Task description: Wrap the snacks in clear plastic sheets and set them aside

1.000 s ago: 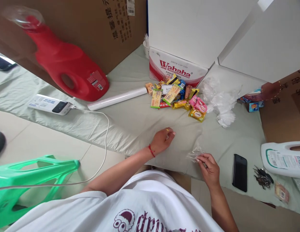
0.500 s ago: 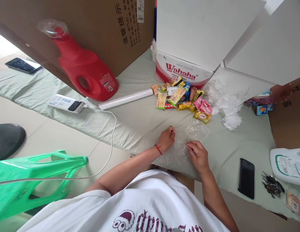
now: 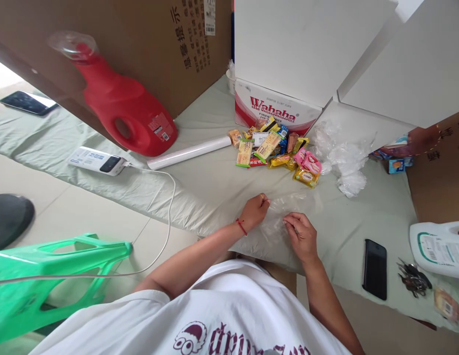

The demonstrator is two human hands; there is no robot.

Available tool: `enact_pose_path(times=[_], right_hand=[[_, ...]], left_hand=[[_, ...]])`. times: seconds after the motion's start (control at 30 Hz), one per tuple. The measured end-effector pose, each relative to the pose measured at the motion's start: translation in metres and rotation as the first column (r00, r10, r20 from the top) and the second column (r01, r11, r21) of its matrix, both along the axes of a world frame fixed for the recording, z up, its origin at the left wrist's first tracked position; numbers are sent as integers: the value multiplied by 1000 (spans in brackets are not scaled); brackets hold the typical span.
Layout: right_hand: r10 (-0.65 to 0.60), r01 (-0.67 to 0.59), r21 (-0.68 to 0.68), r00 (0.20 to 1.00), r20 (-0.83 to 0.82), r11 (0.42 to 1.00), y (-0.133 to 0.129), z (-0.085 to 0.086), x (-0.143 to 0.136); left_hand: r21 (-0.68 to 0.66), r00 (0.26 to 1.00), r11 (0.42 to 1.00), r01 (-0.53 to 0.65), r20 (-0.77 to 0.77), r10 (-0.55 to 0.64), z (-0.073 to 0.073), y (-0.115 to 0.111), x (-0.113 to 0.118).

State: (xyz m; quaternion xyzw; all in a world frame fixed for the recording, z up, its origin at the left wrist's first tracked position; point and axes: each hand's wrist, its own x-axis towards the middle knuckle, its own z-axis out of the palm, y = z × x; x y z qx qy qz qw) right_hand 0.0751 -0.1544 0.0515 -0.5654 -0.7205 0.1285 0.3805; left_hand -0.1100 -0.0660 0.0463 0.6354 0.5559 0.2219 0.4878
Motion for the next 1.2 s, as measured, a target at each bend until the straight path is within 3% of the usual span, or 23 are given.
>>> enact_pose_path(times=[0.2,0.37,0.5,0.63,0.7,0.8,0.9,1.0,1.07,1.13,1.2], right_hand=[[-95,93,47,995,40,995,-17,-5,21],[-208,180,145,955,210,973,-59,-13,41],[-287,237,180,891,353,955,-107,-18,36],[-193,174,87,926,323,981,-134,-12,26],[-203,179,109,940,273,978,-127,0,27],[-270,233,190,943,196,954,-91,23,31],[-175,149,122,955,239,981,-43,34,29],[-59,97,-85,925,376,992,-11,25,18],[-7,117,-214,891,454,970,-2,14,8],[21,132,-279,874,486,951,-2,5,1],[36,113,-287,883,468,951,-6,1,-6]], left_hand=[[81,990,993,-89,-98,97,-7,42,-28],[145,972,983,-113,-191,140,-8,71,-38],[181,956,979,-97,-257,143,-11,79,-38],[197,939,978,-62,-320,124,-15,74,-37],[205,930,978,-42,-349,114,-15,71,-36],[206,914,978,-20,-393,102,-14,66,-35],[198,898,980,-10,-430,96,-12,61,-34],[189,887,982,-12,-451,98,-10,56,-35],[259,882,965,-36,-446,152,-9,51,-37],[411,890,911,-19,-408,203,-7,45,-40],[529,922,837,140,-377,84,-4,41,-42]])
